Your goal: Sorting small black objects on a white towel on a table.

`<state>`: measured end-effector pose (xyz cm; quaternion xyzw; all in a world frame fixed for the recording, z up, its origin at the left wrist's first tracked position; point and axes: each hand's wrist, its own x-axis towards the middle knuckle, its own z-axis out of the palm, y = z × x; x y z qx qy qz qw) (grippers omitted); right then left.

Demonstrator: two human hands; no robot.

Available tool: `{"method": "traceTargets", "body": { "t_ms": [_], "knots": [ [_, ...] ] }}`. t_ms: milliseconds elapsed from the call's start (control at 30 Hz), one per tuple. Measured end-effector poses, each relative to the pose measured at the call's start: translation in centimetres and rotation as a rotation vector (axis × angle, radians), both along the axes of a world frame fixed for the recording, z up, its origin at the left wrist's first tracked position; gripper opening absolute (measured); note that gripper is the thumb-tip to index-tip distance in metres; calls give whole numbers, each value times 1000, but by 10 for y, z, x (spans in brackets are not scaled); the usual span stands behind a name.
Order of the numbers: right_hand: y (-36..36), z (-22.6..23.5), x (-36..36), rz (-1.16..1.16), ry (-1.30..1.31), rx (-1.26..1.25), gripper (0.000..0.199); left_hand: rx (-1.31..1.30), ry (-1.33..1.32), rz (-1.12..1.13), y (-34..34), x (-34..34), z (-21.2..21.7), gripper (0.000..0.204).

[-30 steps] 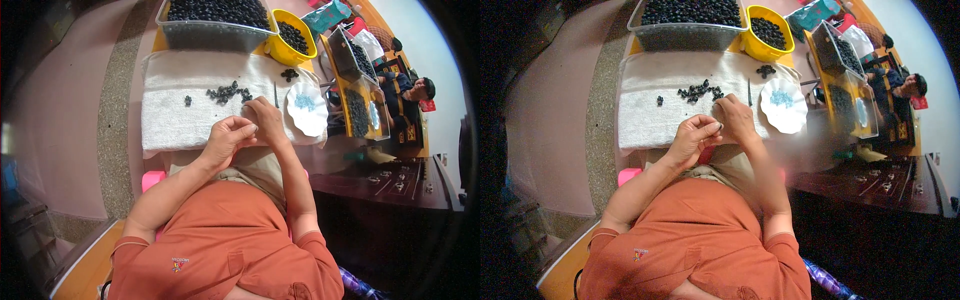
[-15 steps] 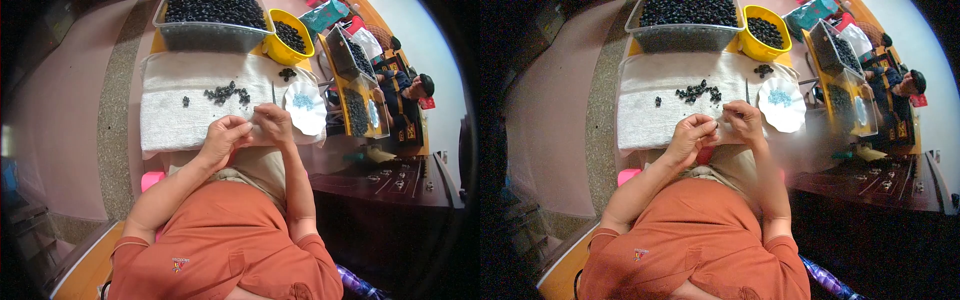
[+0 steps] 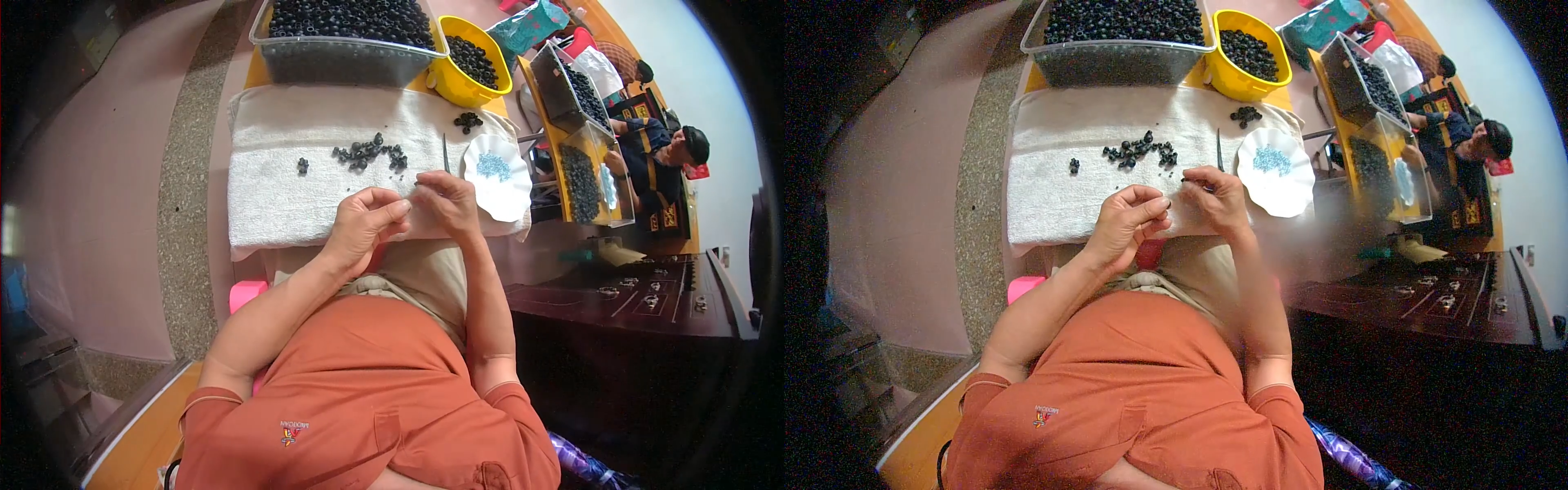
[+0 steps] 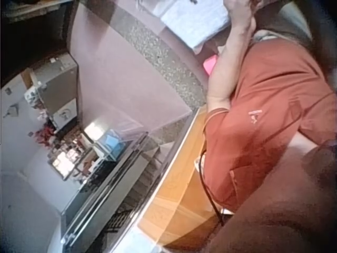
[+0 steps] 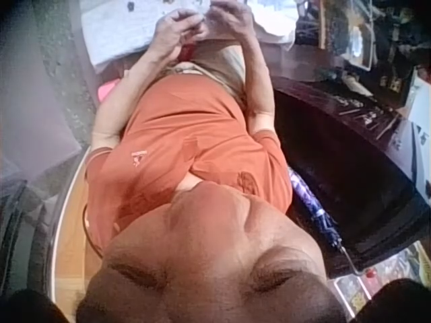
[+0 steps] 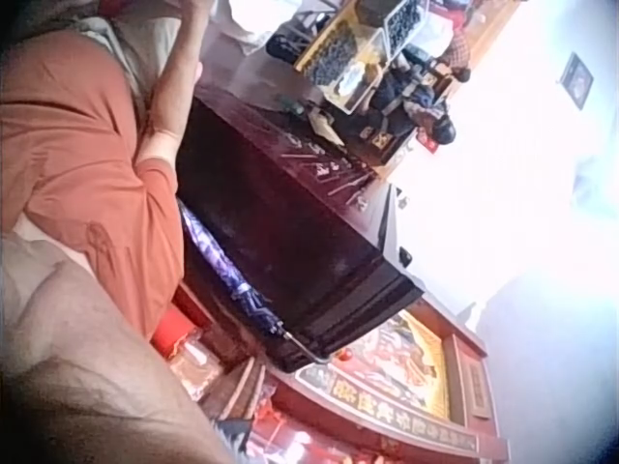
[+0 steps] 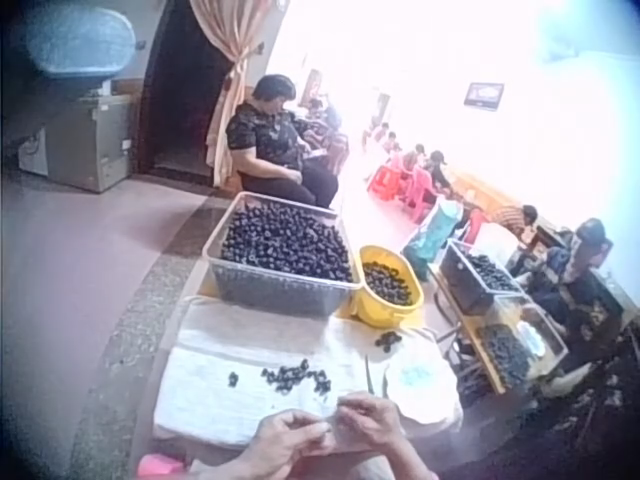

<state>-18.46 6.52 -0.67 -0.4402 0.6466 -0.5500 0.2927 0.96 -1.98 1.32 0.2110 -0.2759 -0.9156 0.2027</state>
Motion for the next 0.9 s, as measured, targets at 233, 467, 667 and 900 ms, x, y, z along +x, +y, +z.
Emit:
{"method": "traceTargets", "body": {
  "t_ms": [233, 467, 667, 900],
  "knots": [
    [2, 8, -1, 11, 5, 50, 15, -7, -8, 10, 0, -1, -1, 13],
    [-2, 27, 7, 83, 570, 157, 21, -13, -22, 9, -1, -1, -2, 13],
    [-3, 39, 10, 126, 596, 210, 16, -15, -26, 10, -2, -1, -3, 13],
    [11, 41, 4, 212, -202, 84, 13, -56, -52, -4, -1, 1, 2, 13]
  ]
}}
